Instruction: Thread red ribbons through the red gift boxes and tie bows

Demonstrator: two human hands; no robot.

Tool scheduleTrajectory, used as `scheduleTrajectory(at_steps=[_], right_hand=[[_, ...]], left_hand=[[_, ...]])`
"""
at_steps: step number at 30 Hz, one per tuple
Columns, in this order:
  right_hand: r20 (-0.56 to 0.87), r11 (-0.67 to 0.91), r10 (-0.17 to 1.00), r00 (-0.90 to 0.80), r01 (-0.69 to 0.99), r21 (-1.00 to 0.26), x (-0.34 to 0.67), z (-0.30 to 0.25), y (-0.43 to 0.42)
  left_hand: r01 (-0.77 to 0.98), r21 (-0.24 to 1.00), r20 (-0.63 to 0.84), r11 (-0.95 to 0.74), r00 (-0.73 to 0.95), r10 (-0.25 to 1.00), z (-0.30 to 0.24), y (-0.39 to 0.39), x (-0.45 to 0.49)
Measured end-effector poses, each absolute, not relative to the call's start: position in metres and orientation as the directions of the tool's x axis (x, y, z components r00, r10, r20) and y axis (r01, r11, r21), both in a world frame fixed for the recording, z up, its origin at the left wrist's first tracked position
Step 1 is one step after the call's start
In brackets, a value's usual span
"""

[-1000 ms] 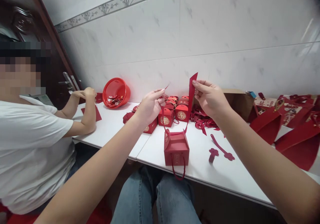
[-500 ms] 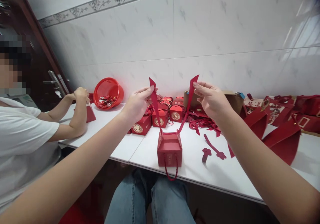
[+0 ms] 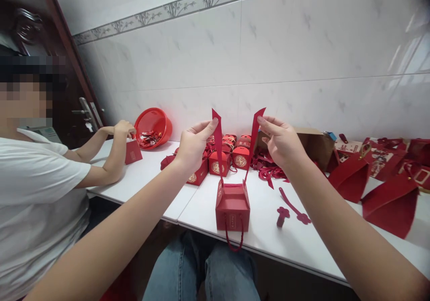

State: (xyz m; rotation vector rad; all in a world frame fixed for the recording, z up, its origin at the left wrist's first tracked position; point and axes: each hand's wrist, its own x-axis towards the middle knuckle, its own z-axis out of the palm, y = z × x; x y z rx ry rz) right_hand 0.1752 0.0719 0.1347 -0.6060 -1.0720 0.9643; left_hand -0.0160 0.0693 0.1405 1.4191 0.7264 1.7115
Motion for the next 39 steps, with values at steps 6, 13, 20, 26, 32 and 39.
scheduleTrajectory(at_steps=[6, 13, 20, 26, 32, 39], right_hand=[[0.464, 0.480, 0.876, 0.135, -0.355, -0.802, 0.172, 0.132, 0.070], [0.449, 0.474, 0.880, 0.152, -0.329, -0.817, 0.172, 0.131, 0.073], [0.478, 0.485, 0.871, 0.112, -0.347, -0.803, 0.170, 0.130, 0.076], [0.463, 0.422, 0.886, 0.001, -0.415, -0.806, 0.166, 0.136, 0.072], [0.482, 0.434, 0.865, -0.139, -0.273, -0.858, 0.157, 0.142, 0.071], [0.535, 0.475, 0.796, -0.282, -0.258, -0.842, 0.154, 0.143, 0.069]], left_hand=[[-0.197, 0.843, 0.499, -0.501, -0.065, 0.864, 0.140, 0.068, -0.013], [-0.201, 0.847, 0.488, -0.492, -0.071, 0.870, 0.141, 0.072, -0.013], [-0.215, 0.847, 0.480, -0.486, -0.083, 0.873, 0.143, 0.070, -0.009], [-0.226, 0.852, 0.478, -0.472, -0.029, 0.878, 0.143, 0.070, -0.004], [-0.067, 0.825, 0.564, -0.561, 0.033, 0.825, 0.145, 0.068, -0.001], [0.203, 0.720, 0.660, -0.664, 0.093, 0.745, 0.151, 0.067, -0.001]])
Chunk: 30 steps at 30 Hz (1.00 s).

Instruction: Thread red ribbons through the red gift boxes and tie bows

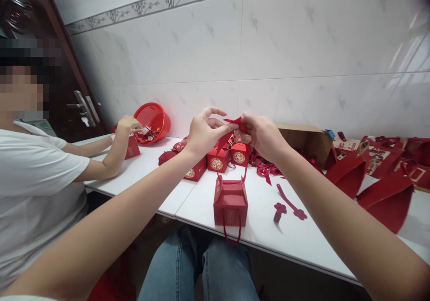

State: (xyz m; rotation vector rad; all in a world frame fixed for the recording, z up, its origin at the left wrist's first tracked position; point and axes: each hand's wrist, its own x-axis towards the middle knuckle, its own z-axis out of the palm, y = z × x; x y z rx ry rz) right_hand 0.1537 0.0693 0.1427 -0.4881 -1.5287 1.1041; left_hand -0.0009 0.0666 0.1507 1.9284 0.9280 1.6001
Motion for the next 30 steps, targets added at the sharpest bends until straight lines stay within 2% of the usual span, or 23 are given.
scheduleTrajectory(at_steps=[4, 7, 10, 13, 15, 18, 20, 22, 25, 28, 30], right_hand=[[0.569, 0.545, 0.776, -0.271, -0.167, -0.822, 0.153, 0.141, 0.066], [0.581, 0.563, 0.775, -0.249, -0.145, -0.813, 0.152, 0.137, 0.070], [0.594, 0.564, 0.766, -0.245, -0.186, -0.804, 0.154, 0.132, 0.076], [0.656, 0.657, 0.707, -0.265, -0.099, -0.747, 0.159, 0.125, 0.079], [0.728, 0.770, 0.621, -0.291, 0.052, -0.636, 0.164, 0.121, 0.078], [0.838, 0.911, 0.391, -0.382, 0.291, -0.292, 0.171, 0.116, 0.077], [0.860, 0.931, 0.245, -0.448, 0.356, -0.080, 0.175, 0.112, 0.078], [0.864, 0.926, 0.165, -0.476, 0.377, 0.031, 0.176, 0.109, 0.081], [0.867, 0.915, 0.119, -0.483, 0.393, 0.094, 0.176, 0.105, 0.084], [0.884, 0.918, 0.107, -0.454, 0.387, 0.087, 0.172, 0.102, 0.083], [0.917, 0.921, 0.141, -0.373, 0.389, 0.017, 0.168, 0.101, 0.080]], left_hand=[[0.260, 0.669, 0.698, -0.697, 0.103, 0.709, 0.151, 0.066, -0.001], [0.241, 0.680, 0.671, -0.693, 0.175, 0.720, 0.150, 0.065, -0.001], [0.172, 0.798, 0.528, -0.577, 0.261, 0.808, 0.147, 0.066, -0.002], [0.187, 0.891, 0.340, -0.414, 0.327, 0.881, 0.143, 0.071, -0.007], [0.172, 0.928, 0.259, -0.332, 0.343, 0.903, 0.141, 0.076, -0.012], [0.047, 0.984, 0.143, -0.171, 0.354, 0.924, 0.139, 0.079, -0.017], [-0.020, 0.997, 0.079, -0.078, 0.394, 0.916, 0.139, 0.077, -0.019], [-0.040, 0.998, 0.051, -0.038, 0.432, 0.900, 0.139, 0.073, -0.020], [-0.019, 0.995, 0.096, -0.098, 0.462, 0.882, 0.138, 0.068, -0.020], [0.072, 0.948, 0.241, -0.309, 0.471, 0.848, 0.136, 0.062, -0.020], [0.218, 0.851, 0.350, -0.477, 0.441, 0.826, 0.135, 0.056, -0.021]])
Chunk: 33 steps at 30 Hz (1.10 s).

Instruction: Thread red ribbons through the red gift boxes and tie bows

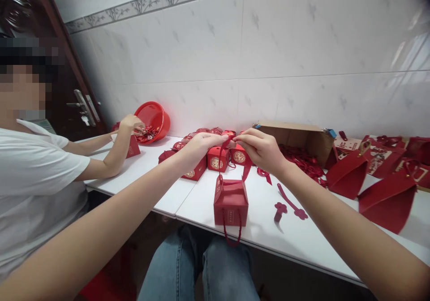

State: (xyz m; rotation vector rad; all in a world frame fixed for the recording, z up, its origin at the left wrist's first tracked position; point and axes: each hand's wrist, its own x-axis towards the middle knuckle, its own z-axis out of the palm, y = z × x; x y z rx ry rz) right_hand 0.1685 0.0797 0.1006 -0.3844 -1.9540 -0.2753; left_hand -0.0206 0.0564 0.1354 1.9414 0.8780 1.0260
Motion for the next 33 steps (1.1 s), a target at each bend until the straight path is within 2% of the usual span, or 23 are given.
scheduleTrajectory(at_steps=[1, 3, 5, 6, 8, 10, 12, 15, 17, 18, 20, 22, 24, 26, 29, 33], right_hand=[[0.933, 0.917, 0.180, -0.312, 0.396, -0.045, 0.167, 0.100, 0.077], [0.944, 0.888, 0.291, -0.158, 0.412, -0.204, 0.168, 0.098, 0.072], [0.915, 0.831, 0.403, -0.006, 0.422, -0.363, 0.175, 0.093, 0.066], [0.890, 0.795, 0.453, 0.051, 0.428, -0.429, 0.183, 0.088, 0.063], [0.823, 0.702, 0.556, 0.117, 0.463, -0.541, 0.204, 0.073, 0.056], [0.701, 0.542, 0.704, 0.117, 0.550, -0.636, 0.233, 0.048, 0.048], [0.519, 0.337, 0.846, 0.120, 0.634, -0.696, 0.262, 0.017, 0.040], [0.248, 0.126, 0.964, 0.097, 0.655, -0.745, 0.294, -0.028, 0.031], [0.125, 0.087, 0.992, 0.012, 0.652, -0.753, 0.302, -0.046, 0.029], [0.122, 0.086, 0.992, 0.009, 0.659, -0.747, 0.301, -0.050, 0.029], [0.215, 0.119, 0.975, 0.057, 0.683, -0.721, 0.292, -0.049, 0.033], [0.346, 0.179, 0.931, 0.113, 0.685, -0.706, 0.277, -0.039, 0.038], [0.393, 0.245, 0.914, 0.100, 0.635, -0.732, 0.257, -0.027, 0.043], [0.351, 0.268, 0.935, 0.048, 0.552, -0.790, 0.234, -0.016, 0.045], [0.228, 0.224, 0.972, -0.046, 0.451, -0.864, 0.202, -0.008, 0.047], [0.196, 0.223, 0.974, -0.111, 0.362, -0.905, 0.176, -0.011, 0.052]], left_hand=[[0.326, 0.764, 0.415, -0.557, 0.413, 0.811, 0.136, 0.052, -0.022], [0.563, 0.507, 0.550, -0.653, 0.372, 0.748, 0.136, 0.044, -0.026], [0.735, 0.237, 0.623, -0.635, 0.387, 0.680, 0.135, 0.035, -0.037], [0.782, 0.150, 0.618, -0.606, 0.404, 0.674, 0.132, 0.032, -0.046], [0.836, 0.082, 0.571, -0.543, 0.407, 0.713, 0.122, 0.027, -0.072], [0.891, 0.111, 0.478, -0.441, 0.341, 0.810, 0.103, 0.024, -0.105], [0.948, 0.161, 0.329, -0.275, 0.211, 0.920, 0.080, 0.021, -0.139], [0.965, 0.259, 0.005, -0.041, 0.042, 0.999, 0.048, 0.019, -0.175], [0.921, 0.388, -0.224, -0.023, 0.118, 0.967, 0.034, 0.020, -0.180], [0.897, 0.441, -0.282, -0.028, 0.168, 0.945, 0.030, 0.022, -0.178], [0.863, 0.501, -0.258, -0.069, 0.225, 0.939, 0.026, 0.029, -0.165], [0.845, 0.518, -0.075, -0.134, 0.201, 0.977, 0.025, 0.038, -0.144], [0.772, 0.605, 0.094, -0.192, 0.171, 0.981, 0.024, 0.047, -0.121], [0.635, 0.732, 0.133, -0.247, 0.223, 0.966, 0.023, 0.053, -0.097], [0.432, 0.877, 0.114, -0.210, 0.238, 0.965, 0.017, 0.057, -0.066], [0.294, 0.936, 0.126, -0.195, 0.237, 0.963, 0.006, 0.060, -0.044]])
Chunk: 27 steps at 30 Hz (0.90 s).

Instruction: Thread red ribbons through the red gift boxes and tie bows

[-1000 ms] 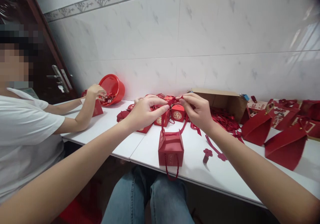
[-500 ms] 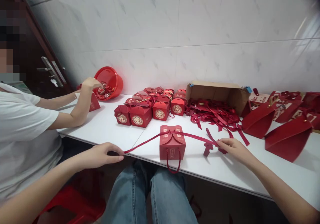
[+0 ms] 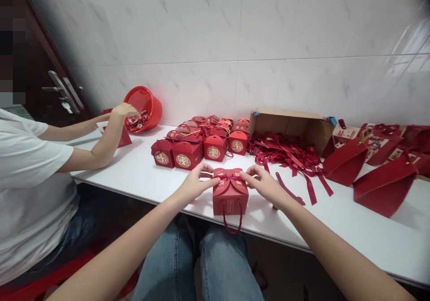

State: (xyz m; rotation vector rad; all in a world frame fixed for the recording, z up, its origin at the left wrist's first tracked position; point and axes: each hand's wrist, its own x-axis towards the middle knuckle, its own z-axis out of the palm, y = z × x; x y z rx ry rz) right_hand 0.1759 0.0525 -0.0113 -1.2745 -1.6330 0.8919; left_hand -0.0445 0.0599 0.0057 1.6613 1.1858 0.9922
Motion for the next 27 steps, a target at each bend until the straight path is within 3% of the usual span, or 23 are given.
scheduleTrajectory(at_steps=[12, 20, 27], right_hand=[[0.138, 0.175, 0.983, -0.123, 0.388, -0.905, 0.170, -0.019, 0.061], [0.122, 0.161, 0.985, -0.117, 0.426, -0.890, 0.167, -0.012, 0.057], [0.142, 0.186, 0.979, -0.145, 0.370, -0.910, 0.167, -0.021, 0.061]], left_hand=[[0.274, 0.936, 0.165, -0.222, 0.216, 0.962, -0.006, 0.064, -0.038], [0.262, 0.964, -0.112, 0.048, 0.237, 0.965, 0.004, 0.070, -0.040], [0.362, 0.928, -0.227, 0.082, 0.381, 0.896, 0.001, 0.072, -0.039]])
